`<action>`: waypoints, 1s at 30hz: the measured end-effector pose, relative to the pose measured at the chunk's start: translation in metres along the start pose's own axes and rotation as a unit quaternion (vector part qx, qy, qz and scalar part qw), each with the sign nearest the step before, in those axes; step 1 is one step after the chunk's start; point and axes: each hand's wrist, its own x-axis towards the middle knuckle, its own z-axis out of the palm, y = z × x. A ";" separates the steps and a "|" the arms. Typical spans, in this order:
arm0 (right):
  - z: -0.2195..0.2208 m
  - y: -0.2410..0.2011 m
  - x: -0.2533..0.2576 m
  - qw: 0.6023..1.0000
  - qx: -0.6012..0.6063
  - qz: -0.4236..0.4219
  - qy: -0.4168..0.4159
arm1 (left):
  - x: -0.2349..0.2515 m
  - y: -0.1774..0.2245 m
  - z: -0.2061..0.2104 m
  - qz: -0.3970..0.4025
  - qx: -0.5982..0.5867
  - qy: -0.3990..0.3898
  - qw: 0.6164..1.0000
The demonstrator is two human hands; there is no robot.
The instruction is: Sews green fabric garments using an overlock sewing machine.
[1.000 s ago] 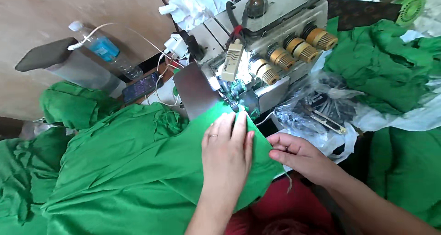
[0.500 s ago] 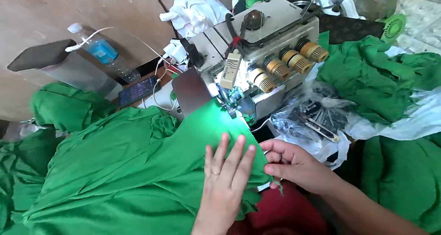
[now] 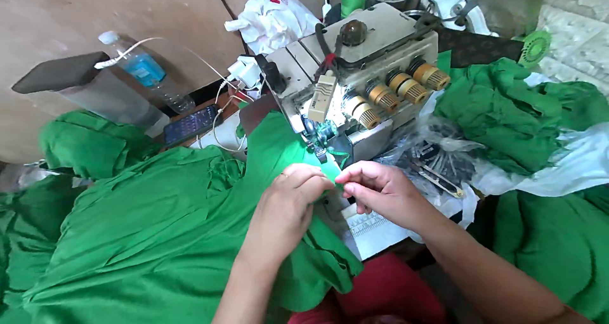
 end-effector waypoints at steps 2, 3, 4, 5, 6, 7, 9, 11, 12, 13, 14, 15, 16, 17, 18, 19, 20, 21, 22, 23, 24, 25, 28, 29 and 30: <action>-0.002 0.002 0.000 0.999 -0.034 -0.027 -0.004 | -0.002 -0.006 -0.002 0.004 -0.007 -0.002 1.000; -0.003 0.004 0.000 0.997 -0.055 -0.045 -0.005 | -0.003 -0.008 -0.003 0.003 -0.011 -0.004 1.000; -0.004 0.006 0.000 0.995 -0.080 -0.061 -0.004 | -0.003 -0.010 -0.003 0.002 -0.015 -0.003 1.000; -0.006 0.008 0.000 0.992 -0.104 -0.076 -0.001 | -0.003 -0.011 -0.003 0.000 -0.016 -0.003 1.000; -0.006 0.010 0.001 0.988 -0.127 -0.089 0.005 | -0.003 -0.012 -0.003 0.001 -0.014 -0.004 1.000; -0.007 0.011 0.003 0.984 -0.150 -0.101 0.011 | -0.002 -0.012 -0.004 0.001 -0.010 -0.007 1.000; -0.007 0.015 0.007 0.973 -0.199 -0.116 0.029 | 0.007 -0.006 -0.011 -0.002 -0.010 -0.021 1.000; -0.006 0.017 0.010 0.958 -0.252 -0.126 0.055 | 0.015 -0.006 -0.017 -0.007 0.009 -0.041 0.999; -0.006 0.018 0.011 0.949 -0.279 -0.129 0.068 | 0.017 -0.012 -0.017 -0.007 0.025 -0.046 0.999; -0.007 0.018 0.012 0.940 -0.304 -0.132 0.079 | 0.018 -0.020 -0.016 -0.007 0.041 -0.045 0.998; -0.007 0.017 0.012 0.932 -0.323 -0.135 0.088 | 0.019 -0.029 -0.014 -0.012 0.062 -0.039 0.997; -0.007 0.017 0.012 0.926 -0.338 -0.140 0.093 | 0.021 -0.034 -0.013 -0.025 0.082 -0.031 0.996; -0.007 0.017 0.011 0.922 -0.345 -0.146 0.096 | 0.023 -0.035 -0.013 -0.046 0.099 -0.017 0.994; -0.007 0.017 0.009 0.920 -0.346 -0.153 0.102 | 0.026 -0.034 -0.013 -0.078 0.104 -0.007 0.991; -0.006 0.017 0.008 0.919 -0.341 -0.163 0.112 | 0.028 -0.031 -0.014 -0.116 0.100 -0.003 0.988; -0.005 0.016 0.006 0.920 -0.329 -0.174 0.121 | 0.028 -0.028 -0.013 -0.152 0.100 0.004 0.983; -0.003 0.015 0.004 0.923 -0.312 -0.187 0.128 | 0.027 -0.025 -0.012 -0.186 0.102 0.010 0.977; -0.001 0.014 0.003 0.925 -0.295 -0.200 0.132 | 0.024 -0.023 -0.012 -0.213 0.102 0.018 0.971; 0.001 0.014 0.002 0.928 -0.274 -0.214 0.131 | 0.019 -0.022 -0.013 -0.228 0.102 0.032 0.968; 0.004 0.013 0.001 0.932 -0.255 -0.226 0.122 | 0.010 -0.020 -0.013 -0.234 0.100 0.053 0.966; 0.008 0.012 0.000 0.936 -0.238 -0.235 0.107 | 0.001 -0.017 -0.014 -0.241 0.103 0.070 0.963; 0.011 0.012 -0.001 0.940 -0.224 -0.243 0.088 | -0.008 -0.011 -0.016 -0.244 0.110 0.082 0.960; 0.023 0.011 -0.002 0.943 -0.199 -0.268 -0.002 | -0.030 0.019 -0.019 -0.216 0.110 0.084 0.967; 0.025 0.011 -0.002 0.941 -0.195 -0.274 -0.038 | -0.034 0.029 -0.018 -0.200 0.091 0.073 0.973; 0.025 0.011 -0.001 0.940 -0.192 -0.273 -0.068 | -0.036 0.038 -0.016 -0.183 0.068 0.061 0.979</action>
